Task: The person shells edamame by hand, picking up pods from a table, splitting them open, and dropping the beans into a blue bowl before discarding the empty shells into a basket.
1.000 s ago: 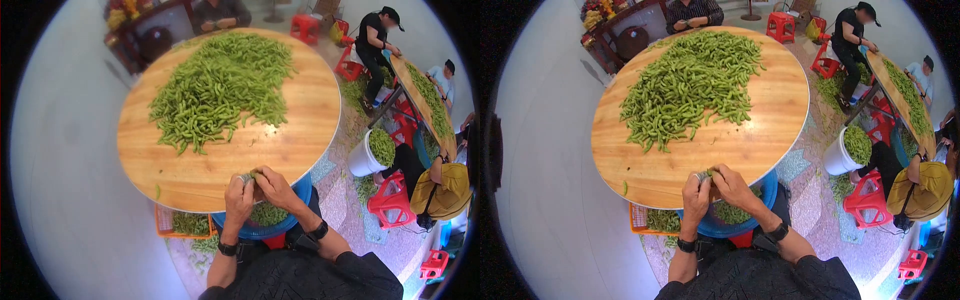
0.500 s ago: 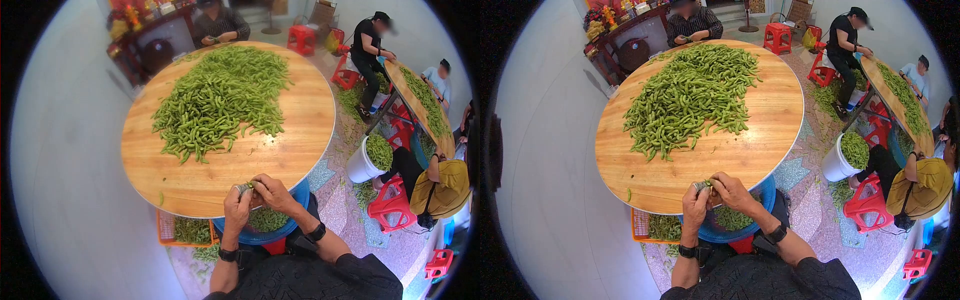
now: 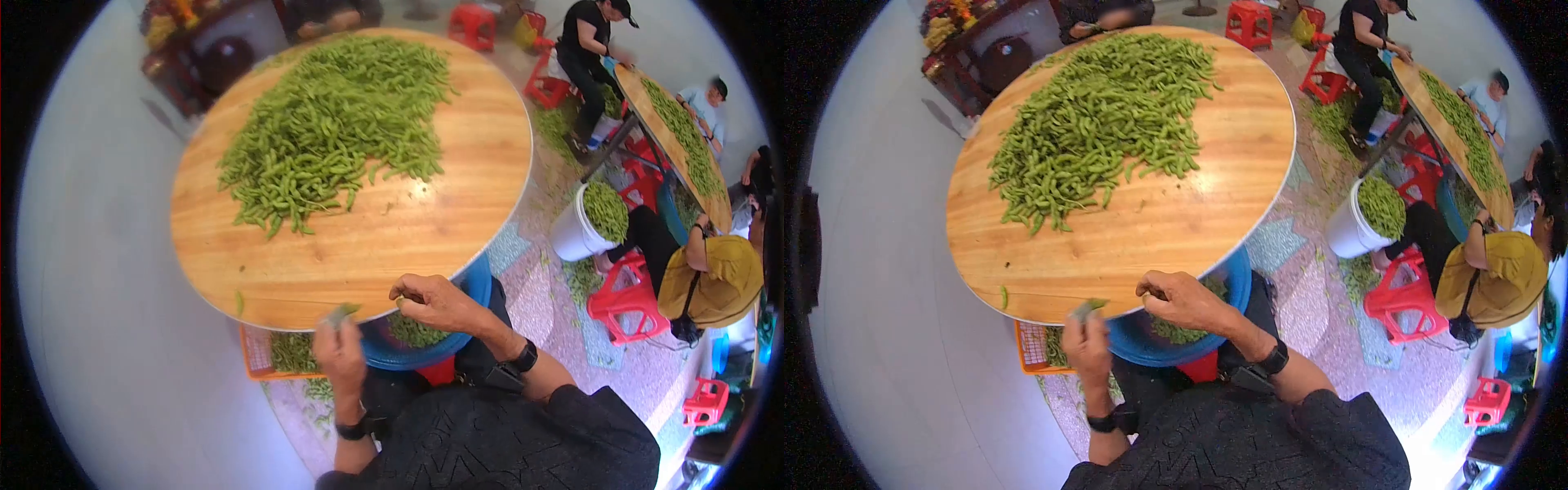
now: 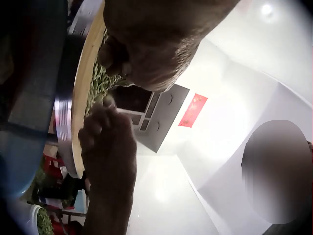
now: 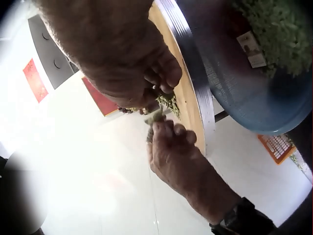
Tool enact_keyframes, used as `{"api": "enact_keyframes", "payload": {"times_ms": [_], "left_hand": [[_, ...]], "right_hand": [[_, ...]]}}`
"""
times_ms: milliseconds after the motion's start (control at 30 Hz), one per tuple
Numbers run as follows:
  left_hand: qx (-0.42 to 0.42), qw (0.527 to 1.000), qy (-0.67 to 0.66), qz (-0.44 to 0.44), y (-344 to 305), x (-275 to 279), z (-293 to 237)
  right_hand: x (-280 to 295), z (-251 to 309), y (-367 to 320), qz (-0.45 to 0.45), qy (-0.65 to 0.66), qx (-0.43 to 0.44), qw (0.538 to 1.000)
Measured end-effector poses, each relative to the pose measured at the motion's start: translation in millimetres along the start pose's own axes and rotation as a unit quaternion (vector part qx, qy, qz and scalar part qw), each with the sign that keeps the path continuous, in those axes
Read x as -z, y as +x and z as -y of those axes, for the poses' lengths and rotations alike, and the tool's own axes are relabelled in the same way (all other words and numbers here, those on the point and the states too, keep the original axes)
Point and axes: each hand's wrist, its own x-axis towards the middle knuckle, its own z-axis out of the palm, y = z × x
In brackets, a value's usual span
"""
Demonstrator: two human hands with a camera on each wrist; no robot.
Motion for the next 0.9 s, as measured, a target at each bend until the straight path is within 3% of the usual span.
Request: {"api": "enact_keyframes", "payload": {"times_ms": [67,133,333,367,400,433,500,567,667,733,800,900], "left_hand": [[0.05,0.996,-0.044,-0.061,-15.1,27.8,4.3],[0.108,0.99,-0.062,-0.072,-35.0,65.5,35.7],[0.149,0.982,0.087,-0.075,-90.0,125.5,123.2],[0.173,0.972,0.15,-0.045,-96.3,127.1,130.0],[0.195,0.958,0.211,-0.015,-102.6,128.5,138.6],[0.161,0.955,0.251,-0.006,-110.9,129.9,160.0],[0.171,0.942,0.288,0.009,-124.9,128.6,184.3],[0.167,0.926,0.334,0.049,-131.2,134.5,203.0],[0.187,0.928,0.317,0.059,-110.6,136.6,168.9],[0.139,0.942,0.302,0.037,-96.9,137.9,146.0],[0.215,0.963,0.161,-0.024,-76.6,133.2,106.9],[0.197,0.975,0.098,-0.035,-52.0,125.5,71.7]], "right_hand": [[8.6,6.6,-11.5,0.01,-0.003,-0.036,0.999],[15.7,1.4,-19.6,0.05,-0.095,0.013,0.994],[29.8,-4.2,-25.6,0.045,-0.161,0.061,0.984],[36.0,-1.8,-22.9,0.047,-0.162,0.059,0.984],[45.0,1.6,-17.6,0.028,-0.136,0.01,0.99],[54.6,3.0,-9.9,0.009,-0.109,-0.039,0.993],[74.4,-16.9,12.9,-0.142,-0.131,-0.007,0.981],[100.8,-40.3,46.3,-0.255,-0.226,0.022,0.94],[127.2,-72.8,88.7,-0.317,-0.269,0.025,0.909],[136.1,-79.7,109.0,-0.334,-0.342,0.043,0.877],[140.6,-80.0,117.8,-0.318,-0.348,0.01,0.882],[141.8,-84.6,122.5,-0.336,-0.334,0.045,0.879]]}}
